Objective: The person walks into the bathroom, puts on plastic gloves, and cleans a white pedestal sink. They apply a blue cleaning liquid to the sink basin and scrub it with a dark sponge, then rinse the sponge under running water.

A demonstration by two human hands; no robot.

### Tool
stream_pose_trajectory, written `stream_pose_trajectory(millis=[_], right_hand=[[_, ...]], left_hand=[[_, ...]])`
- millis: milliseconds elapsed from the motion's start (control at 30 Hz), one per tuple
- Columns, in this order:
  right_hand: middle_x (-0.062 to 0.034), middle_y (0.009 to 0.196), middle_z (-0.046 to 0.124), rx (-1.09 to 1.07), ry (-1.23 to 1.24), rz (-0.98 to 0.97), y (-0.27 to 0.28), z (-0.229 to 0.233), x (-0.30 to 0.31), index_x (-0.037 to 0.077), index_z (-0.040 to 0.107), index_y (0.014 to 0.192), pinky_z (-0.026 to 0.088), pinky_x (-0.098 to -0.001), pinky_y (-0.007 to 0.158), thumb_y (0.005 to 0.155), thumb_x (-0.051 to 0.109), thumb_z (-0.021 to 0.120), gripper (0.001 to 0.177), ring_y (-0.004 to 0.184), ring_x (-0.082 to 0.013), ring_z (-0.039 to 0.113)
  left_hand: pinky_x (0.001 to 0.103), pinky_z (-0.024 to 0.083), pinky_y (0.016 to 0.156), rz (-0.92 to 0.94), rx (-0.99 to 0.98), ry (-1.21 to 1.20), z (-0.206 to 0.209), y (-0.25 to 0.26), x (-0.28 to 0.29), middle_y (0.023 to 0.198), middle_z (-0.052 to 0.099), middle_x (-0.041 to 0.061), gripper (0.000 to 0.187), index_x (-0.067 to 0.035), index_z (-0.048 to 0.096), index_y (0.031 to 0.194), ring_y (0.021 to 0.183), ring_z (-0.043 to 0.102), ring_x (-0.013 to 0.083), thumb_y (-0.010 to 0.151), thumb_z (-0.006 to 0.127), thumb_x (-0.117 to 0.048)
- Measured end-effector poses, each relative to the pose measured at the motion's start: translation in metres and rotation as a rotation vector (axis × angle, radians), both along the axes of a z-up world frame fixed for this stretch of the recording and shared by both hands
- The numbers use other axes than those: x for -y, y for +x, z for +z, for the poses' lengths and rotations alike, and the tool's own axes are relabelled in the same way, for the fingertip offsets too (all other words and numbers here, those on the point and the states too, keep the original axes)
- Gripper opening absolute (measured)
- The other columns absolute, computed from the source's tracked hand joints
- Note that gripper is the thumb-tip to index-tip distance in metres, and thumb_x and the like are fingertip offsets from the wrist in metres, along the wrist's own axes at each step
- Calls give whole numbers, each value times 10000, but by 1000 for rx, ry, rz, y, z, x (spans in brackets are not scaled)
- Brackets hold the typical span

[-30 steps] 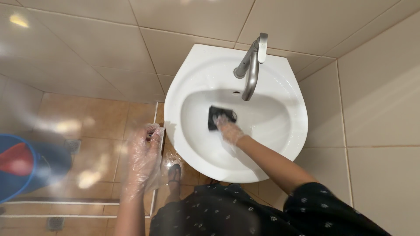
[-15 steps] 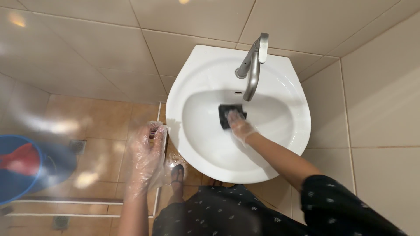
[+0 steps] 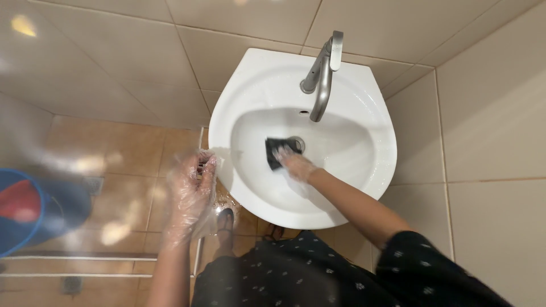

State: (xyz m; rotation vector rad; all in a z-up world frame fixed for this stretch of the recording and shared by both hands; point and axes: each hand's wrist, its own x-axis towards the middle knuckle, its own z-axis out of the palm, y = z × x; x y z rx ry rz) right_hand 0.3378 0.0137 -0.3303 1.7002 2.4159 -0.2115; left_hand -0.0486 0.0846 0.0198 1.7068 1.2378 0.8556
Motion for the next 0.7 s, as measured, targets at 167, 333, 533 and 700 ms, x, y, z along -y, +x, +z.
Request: stream_pose_trajectory(millis=[167, 333, 533, 700], right_hand=[[-273, 1565, 384, 49, -15, -255, 50, 17, -17, -12, 389, 1523, 300, -445, 1194, 926, 64, 458, 605, 1456, -395, 367], [-281, 1572, 368, 3, -16, -18, -14, 20, -11, -9, 358, 1554, 270, -442, 1227, 813, 44, 514, 759, 1463, -401, 348], [-268, 1587, 350, -49, -90, -299, 23, 49, -30, 73, 334, 1581, 272, -467, 1202, 858, 31, 513, 746, 1465, -430, 326], [-260, 1584, 373, -12, -93, -110, -17, 29, -1, 155, 393, 1556, 269, -497, 1175, 896, -4, 484, 685, 1447, -432, 351]], left_hand=[[335, 576, 722, 59, 102, -83, -13, -7, 6, 950, 721, 103, 193, -15, 696, 1089, 842, 673, 190, 995, 659, -180], [344, 560, 783, 46, 58, -44, -33, -9, 12, 1012, 723, 111, 237, -14, 688, 1142, 917, 673, 186, 997, 663, -200], [359, 550, 762, 40, -36, -11, -35, -19, 10, 1005, 738, 110, 234, -23, 697, 1148, 869, 675, 195, 1005, 661, -205], [360, 550, 803, -14, 37, 21, -43, -10, 11, 1003, 740, 127, 212, -10, 686, 1146, 892, 683, 217, 1010, 649, -168]])
